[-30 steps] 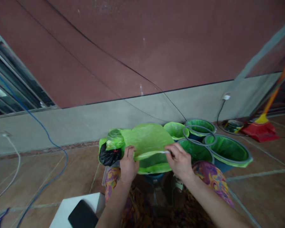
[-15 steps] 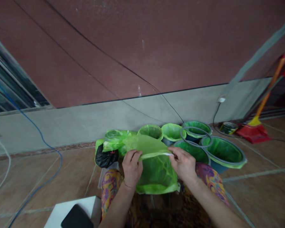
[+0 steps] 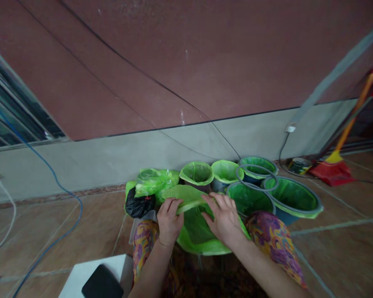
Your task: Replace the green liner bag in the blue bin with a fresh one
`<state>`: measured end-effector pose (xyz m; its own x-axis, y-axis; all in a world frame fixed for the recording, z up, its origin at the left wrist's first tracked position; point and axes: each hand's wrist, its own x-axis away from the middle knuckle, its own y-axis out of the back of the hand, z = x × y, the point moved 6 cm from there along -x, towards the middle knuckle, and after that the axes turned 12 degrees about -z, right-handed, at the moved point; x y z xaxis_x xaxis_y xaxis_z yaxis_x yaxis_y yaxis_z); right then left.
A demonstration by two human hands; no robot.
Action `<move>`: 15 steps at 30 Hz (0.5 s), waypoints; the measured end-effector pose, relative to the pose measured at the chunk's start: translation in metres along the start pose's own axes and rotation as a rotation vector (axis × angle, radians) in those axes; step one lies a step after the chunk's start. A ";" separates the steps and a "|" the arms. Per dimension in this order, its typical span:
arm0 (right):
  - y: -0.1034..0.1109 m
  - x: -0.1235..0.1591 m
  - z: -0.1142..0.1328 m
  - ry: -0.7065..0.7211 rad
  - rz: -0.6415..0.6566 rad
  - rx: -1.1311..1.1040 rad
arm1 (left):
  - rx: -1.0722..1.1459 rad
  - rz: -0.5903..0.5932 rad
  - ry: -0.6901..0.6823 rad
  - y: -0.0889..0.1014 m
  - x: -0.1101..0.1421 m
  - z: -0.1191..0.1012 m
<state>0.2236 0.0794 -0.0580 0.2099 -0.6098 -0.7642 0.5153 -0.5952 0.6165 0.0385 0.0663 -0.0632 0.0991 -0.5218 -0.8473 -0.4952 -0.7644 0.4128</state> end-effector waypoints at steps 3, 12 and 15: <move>-0.008 -0.013 0.005 0.049 0.063 -0.039 | 0.024 0.021 -0.036 -0.003 -0.003 -0.005; 0.007 -0.027 -0.058 -0.231 -0.230 0.018 | 0.020 0.181 -0.033 -0.004 0.016 0.009; 0.011 -0.017 -0.086 -0.364 -0.259 0.126 | 0.010 0.094 0.056 0.006 0.015 0.020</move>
<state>0.2974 0.1286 -0.0542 -0.2292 -0.5636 -0.7936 0.4025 -0.7972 0.4499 0.0197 0.0612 -0.0800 0.1001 -0.6117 -0.7848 -0.5129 -0.7076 0.4861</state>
